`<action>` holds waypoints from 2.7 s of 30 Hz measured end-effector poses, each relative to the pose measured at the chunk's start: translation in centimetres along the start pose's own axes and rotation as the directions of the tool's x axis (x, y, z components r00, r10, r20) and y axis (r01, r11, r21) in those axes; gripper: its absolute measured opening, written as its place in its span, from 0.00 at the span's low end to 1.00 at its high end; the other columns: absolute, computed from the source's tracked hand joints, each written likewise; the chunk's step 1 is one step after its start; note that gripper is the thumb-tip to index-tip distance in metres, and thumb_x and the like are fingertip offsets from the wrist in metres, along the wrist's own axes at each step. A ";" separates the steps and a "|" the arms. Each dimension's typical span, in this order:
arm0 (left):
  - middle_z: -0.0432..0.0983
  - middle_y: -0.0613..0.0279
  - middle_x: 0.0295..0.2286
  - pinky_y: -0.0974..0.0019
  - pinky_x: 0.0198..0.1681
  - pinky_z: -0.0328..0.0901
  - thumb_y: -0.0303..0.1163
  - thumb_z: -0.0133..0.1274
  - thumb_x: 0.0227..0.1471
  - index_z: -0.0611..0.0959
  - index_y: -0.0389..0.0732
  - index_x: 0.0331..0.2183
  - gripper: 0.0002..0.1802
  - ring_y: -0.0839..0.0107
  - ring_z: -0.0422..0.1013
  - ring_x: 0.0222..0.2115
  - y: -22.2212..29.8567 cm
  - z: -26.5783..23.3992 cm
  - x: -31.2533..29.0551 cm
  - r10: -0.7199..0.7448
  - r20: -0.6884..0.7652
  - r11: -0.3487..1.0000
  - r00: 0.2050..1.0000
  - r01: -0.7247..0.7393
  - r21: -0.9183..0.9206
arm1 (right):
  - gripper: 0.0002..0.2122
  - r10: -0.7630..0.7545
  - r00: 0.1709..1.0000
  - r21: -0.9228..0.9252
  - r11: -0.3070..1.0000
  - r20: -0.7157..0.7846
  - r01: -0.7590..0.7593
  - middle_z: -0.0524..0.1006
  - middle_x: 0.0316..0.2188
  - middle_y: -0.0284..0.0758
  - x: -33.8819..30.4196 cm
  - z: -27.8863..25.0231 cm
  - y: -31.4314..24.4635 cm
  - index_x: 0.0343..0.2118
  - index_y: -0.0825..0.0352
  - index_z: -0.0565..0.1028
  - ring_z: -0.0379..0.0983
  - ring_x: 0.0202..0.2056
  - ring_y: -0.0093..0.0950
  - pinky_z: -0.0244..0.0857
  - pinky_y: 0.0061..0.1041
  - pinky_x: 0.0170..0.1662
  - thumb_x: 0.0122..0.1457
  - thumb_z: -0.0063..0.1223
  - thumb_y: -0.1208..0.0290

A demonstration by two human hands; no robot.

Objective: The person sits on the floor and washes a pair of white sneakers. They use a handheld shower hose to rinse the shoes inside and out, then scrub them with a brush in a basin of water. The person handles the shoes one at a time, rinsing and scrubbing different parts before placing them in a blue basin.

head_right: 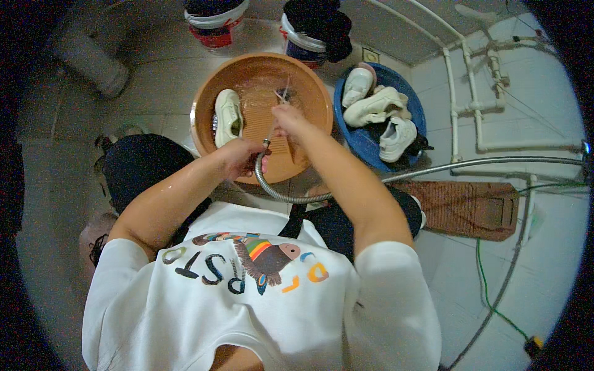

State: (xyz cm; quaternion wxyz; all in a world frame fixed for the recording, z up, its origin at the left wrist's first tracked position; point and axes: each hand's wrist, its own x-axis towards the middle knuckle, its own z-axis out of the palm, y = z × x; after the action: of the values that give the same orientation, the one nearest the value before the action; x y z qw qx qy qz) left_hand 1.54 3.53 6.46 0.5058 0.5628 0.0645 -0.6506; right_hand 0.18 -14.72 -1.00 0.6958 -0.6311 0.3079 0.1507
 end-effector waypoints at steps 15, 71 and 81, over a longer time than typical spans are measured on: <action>0.72 0.64 0.20 0.75 0.17 0.59 0.36 0.37 0.56 0.71 0.39 0.31 0.11 0.74 0.69 0.20 0.6 -0.4 4.1 -0.031 -0.004 0.985 1.000 0.030 -0.172 | 0.11 0.225 0.971 0.350 0.919 -0.084 -0.183 0.66 0.16 0.29 11.2 -1.2 6.9 0.26 0.60 0.67 0.62 0.16 0.22 0.59 0.23 0.19 0.54 0.47 0.58; 0.60 0.48 0.46 0.56 0.49 0.57 0.44 0.52 0.36 0.68 0.53 0.49 0.33 0.51 0.62 0.45 -2.5 -14.3 21.4 0.264 -0.907 0.890 0.327 0.280 0.360 | 0.07 -0.374 0.927 -0.997 -0.050 -0.029 -0.052 0.74 0.26 0.36 10.2 -10.1 14.6 0.28 0.62 0.74 0.72 0.31 0.33 0.64 0.33 0.34 0.51 0.41 0.71; 0.63 0.47 0.43 0.58 0.48 0.58 0.44 0.49 0.39 0.71 0.49 0.47 0.29 0.53 0.62 0.44 -1.5 -13.4 21.2 0.266 -0.922 0.915 0.283 0.227 0.334 | 0.08 -0.322 0.946 -0.997 -0.055 -0.025 -0.045 0.74 0.28 0.36 10.4 -10.6 15.1 0.29 0.61 0.74 0.72 0.32 0.32 0.62 0.33 0.35 0.50 0.42 0.71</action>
State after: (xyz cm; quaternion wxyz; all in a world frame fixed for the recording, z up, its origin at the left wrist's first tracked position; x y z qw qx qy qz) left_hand 12.40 0.58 -15.97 0.2455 0.9299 0.2117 -0.1736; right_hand -3.38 -24.53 -19.41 -0.0078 -0.9774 0.1235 0.1714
